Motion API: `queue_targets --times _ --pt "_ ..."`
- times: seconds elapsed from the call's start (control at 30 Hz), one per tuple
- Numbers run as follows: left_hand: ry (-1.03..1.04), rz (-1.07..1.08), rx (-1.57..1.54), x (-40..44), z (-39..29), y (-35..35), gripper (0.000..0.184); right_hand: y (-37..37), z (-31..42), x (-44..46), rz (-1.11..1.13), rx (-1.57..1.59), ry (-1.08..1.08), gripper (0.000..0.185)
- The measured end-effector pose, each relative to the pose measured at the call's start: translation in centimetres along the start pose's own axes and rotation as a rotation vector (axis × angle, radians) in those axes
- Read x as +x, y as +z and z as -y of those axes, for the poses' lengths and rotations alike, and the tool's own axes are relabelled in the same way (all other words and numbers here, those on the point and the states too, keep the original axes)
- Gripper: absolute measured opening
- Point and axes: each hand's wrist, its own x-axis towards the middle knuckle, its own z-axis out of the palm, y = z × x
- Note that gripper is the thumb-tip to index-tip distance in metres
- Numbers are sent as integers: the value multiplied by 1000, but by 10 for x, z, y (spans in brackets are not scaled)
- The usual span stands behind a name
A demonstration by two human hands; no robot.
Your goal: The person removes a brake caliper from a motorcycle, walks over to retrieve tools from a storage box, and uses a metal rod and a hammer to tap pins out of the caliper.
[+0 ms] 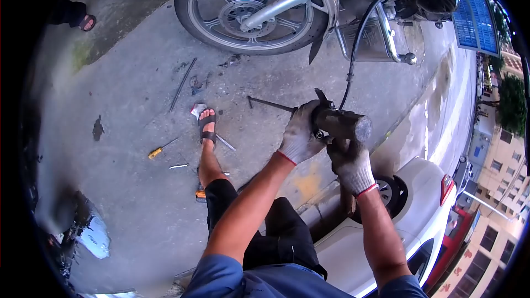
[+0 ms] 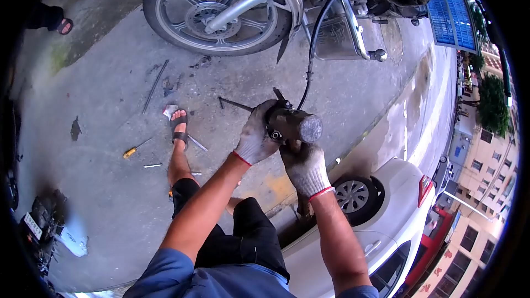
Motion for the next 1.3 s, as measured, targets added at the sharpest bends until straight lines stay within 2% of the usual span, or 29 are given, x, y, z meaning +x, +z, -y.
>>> queue_targets --times 0.1,0.17,0.27,0.3,0.37,0.4,0.47,0.5,0.57,0.6,0.63,0.67,0.7,0.73,0.8,0.83,0.87,0.9,0.97,1.03,1.07,1.17,1.23,1.27,1.3 --pt "55 2 90 1 6 4 68 -7 4 2 37 -35 30 22" --pt "-19 52 149 0 5 7 66 -16 -1 -1 39 -85 16 23" --pt "8 -32 209 3 9 11 61 -31 3 -9 -143 198 -69 26" --pt "3 -32 211 2 10 11 61 -42 27 -19 -203 282 -121 23" --pt "38 11 252 7 9 11 55 -62 51 -35 -265 344 10 18" --pt "-65 105 229 11 12 12 50 -65 60 -39 -298 334 20 15" --pt "-63 104 203 11 16 15 49 -49 48 -41 -366 390 -3 8" --pt "-63 100 180 11 16 15 47 -30 31 -32 -354 374 -102 8" --pt "16 81 101 7 15 16 48 13 -25 2 -146 130 -185 12" --pt "30 109 186 2 8 20 48 3 -15 -7 -159 109 -202 13" --pt "29 22 78 -1 10 22 47 -5 -1 -5 -163 92 -245 14" --pt "11 48 158 -4 14 27 47 -14 -5 -9 -115 51 -81 14" --pt "-13 62 238 -1 11 27 48 -30 13 -17 -112 157 35 22" --pt "-20 53 240 4 12 25 48 -42 20 -22 -189 232 -36 17" --pt "-32 102 239 3 14 20 52 -61 42 -41 -282 288 26 9" --pt "-33 103 242 2 15 18 52 -69 55 -45 -303 265 134 5" --pt "-12 85 215 3 16 17 52 -65 59 -46 -333 408 30 4" --pt "8 67 185 5 17 16 53 -49 49 -46 -399 482 69 1" --pt "-7 73 184 1 12 11 53 0 -39 -15 -321 110 -40 3" --pt "-74 145 214 4 5 8 55 -5 -20 -6 -155 180 -176 13" --pt "-67 110 188 5 5 9 57 -16 -1 -9 -50 169 188 18" --pt "-59 72 169 3 14 14 58 -44 30 -29 -171 401 128 11" --pt "-65 102 209 2 12 13 54 -62 45 -39 -253 352 14 9" --pt "-56 117 246 6 11 12 50 -66 60 -44 -288 229 95 9" --pt "-56 114 247 9 14 12 50 -54 46 -38 -286 228 92 9"
